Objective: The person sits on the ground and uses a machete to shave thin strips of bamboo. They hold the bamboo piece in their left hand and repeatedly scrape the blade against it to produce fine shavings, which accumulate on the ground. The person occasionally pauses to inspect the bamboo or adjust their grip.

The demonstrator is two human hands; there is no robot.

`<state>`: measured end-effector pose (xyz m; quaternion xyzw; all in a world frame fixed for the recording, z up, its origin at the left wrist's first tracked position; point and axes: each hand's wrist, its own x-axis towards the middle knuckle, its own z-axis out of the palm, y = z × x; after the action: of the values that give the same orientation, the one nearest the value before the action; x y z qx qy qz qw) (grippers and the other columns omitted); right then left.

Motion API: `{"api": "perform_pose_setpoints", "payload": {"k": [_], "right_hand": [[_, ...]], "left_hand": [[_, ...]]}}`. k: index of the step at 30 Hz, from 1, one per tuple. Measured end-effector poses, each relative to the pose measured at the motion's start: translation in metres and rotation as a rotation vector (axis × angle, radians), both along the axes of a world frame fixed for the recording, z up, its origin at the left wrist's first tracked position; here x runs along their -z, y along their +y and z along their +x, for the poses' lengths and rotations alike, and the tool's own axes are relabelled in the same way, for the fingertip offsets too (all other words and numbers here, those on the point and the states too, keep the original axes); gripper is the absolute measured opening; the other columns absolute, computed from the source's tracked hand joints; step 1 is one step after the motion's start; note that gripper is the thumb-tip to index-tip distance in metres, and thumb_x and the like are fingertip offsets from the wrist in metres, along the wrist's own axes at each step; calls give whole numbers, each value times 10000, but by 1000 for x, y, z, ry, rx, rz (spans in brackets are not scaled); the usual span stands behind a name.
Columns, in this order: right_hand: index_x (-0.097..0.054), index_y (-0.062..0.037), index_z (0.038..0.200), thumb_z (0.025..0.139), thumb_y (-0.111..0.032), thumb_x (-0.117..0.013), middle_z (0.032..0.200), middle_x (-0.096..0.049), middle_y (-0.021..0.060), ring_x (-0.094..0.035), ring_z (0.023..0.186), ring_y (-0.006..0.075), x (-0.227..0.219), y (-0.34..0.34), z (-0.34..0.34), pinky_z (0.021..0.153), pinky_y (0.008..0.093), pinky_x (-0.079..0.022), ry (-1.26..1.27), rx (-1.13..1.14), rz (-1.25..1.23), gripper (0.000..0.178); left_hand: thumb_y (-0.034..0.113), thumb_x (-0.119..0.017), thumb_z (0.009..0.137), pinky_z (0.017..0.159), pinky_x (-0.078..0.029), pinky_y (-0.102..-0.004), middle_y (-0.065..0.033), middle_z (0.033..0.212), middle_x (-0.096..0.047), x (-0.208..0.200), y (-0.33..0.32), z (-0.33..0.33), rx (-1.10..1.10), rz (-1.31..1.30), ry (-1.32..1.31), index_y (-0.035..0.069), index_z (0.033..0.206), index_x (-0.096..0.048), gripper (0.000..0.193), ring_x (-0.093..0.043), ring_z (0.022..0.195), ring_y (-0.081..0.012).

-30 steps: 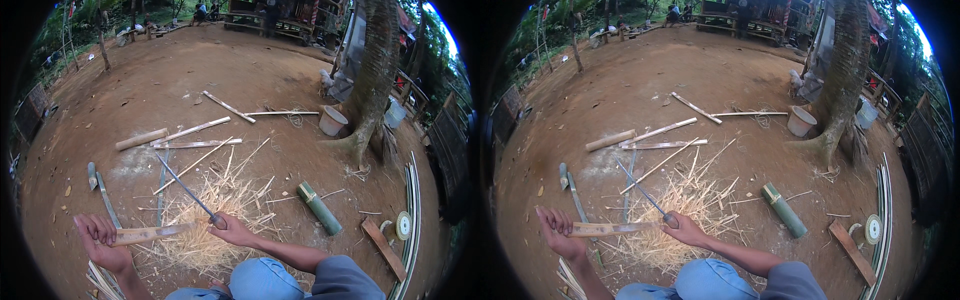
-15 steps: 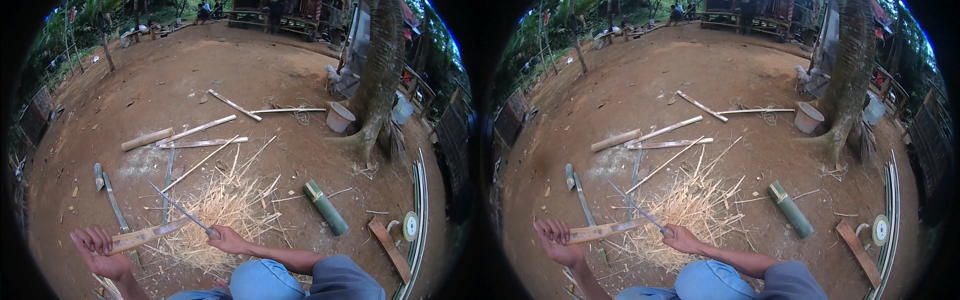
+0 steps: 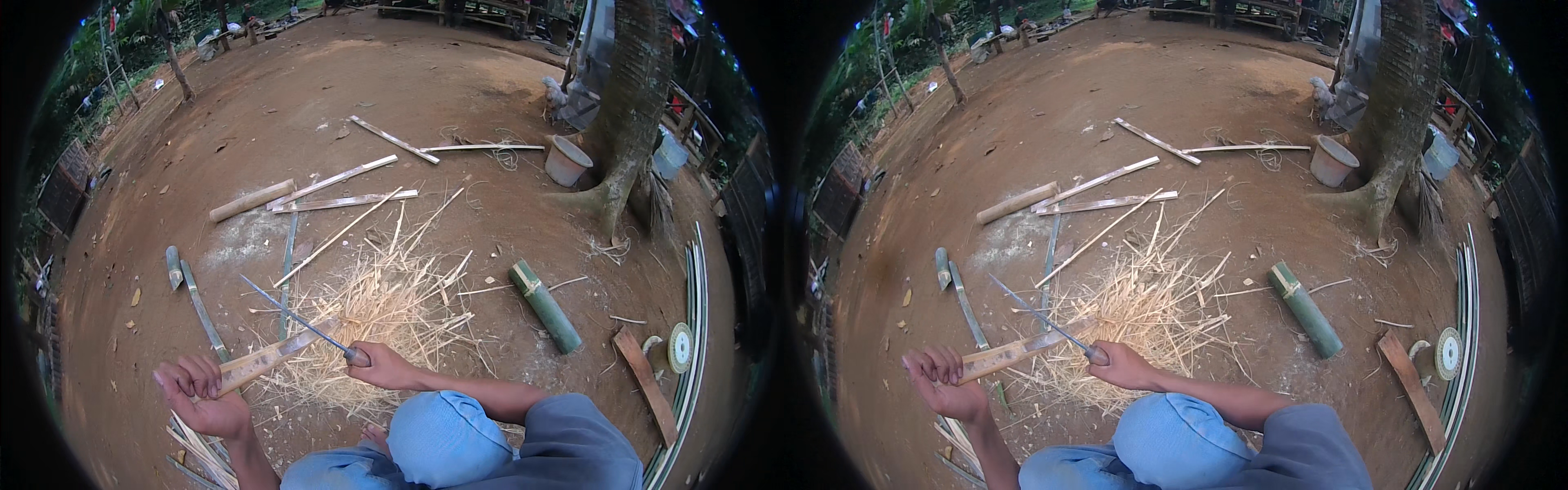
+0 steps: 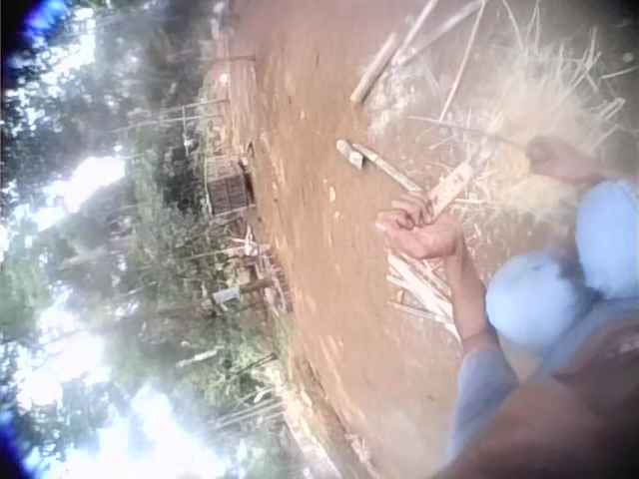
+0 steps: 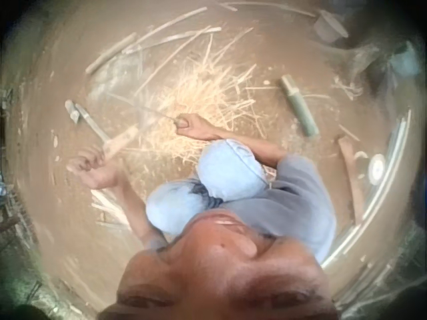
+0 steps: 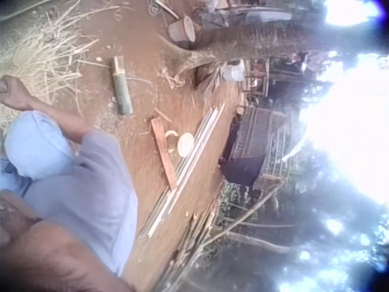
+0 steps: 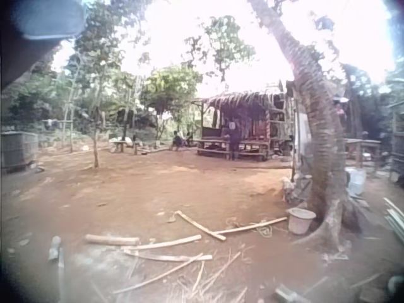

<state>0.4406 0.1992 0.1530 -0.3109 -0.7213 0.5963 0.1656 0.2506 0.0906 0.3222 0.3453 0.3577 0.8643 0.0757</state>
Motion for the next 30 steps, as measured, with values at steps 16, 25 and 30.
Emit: {"api": "perform_pose_setpoints", "payload": {"k": [16, 25, 30], "right_hand": [[-527, -18, 872, 852, -234, -609, 679, -532, 54, -545, 544, 150, -221, -20, -145, 472, 330, -434, -222, -219, -28, 232], [-547, -28, 922, 894, -257, -653, 633, -521, 9, -494, 483, 99, -133, 15, -303, 434, 278, -398, -214, -136, -329, 254], [-559, -24, 926, 859, -260, -703, 603, -513, 34, -504, 495, 143, 56, 18, -360, 490, 333, -413, -157, 34, -35, 284]], "left_hand": [[258, -307, 1058, 450, -205, -222, 33, 573, -216, -88, -95, -178, 3, -13, -190, 156, 705, -250, 372, -169, 471, -63], [281, -281, 1057, 454, -211, -220, 30, 547, -238, -7, -53, -329, 81, -156, -99, 158, 713, -267, 366, -204, 467, -63], [332, -300, 1051, 469, -222, -237, 39, 536, -263, 120, 20, -371, 62, -26, -76, 169, 704, -288, 383, -216, 460, -70]]}}
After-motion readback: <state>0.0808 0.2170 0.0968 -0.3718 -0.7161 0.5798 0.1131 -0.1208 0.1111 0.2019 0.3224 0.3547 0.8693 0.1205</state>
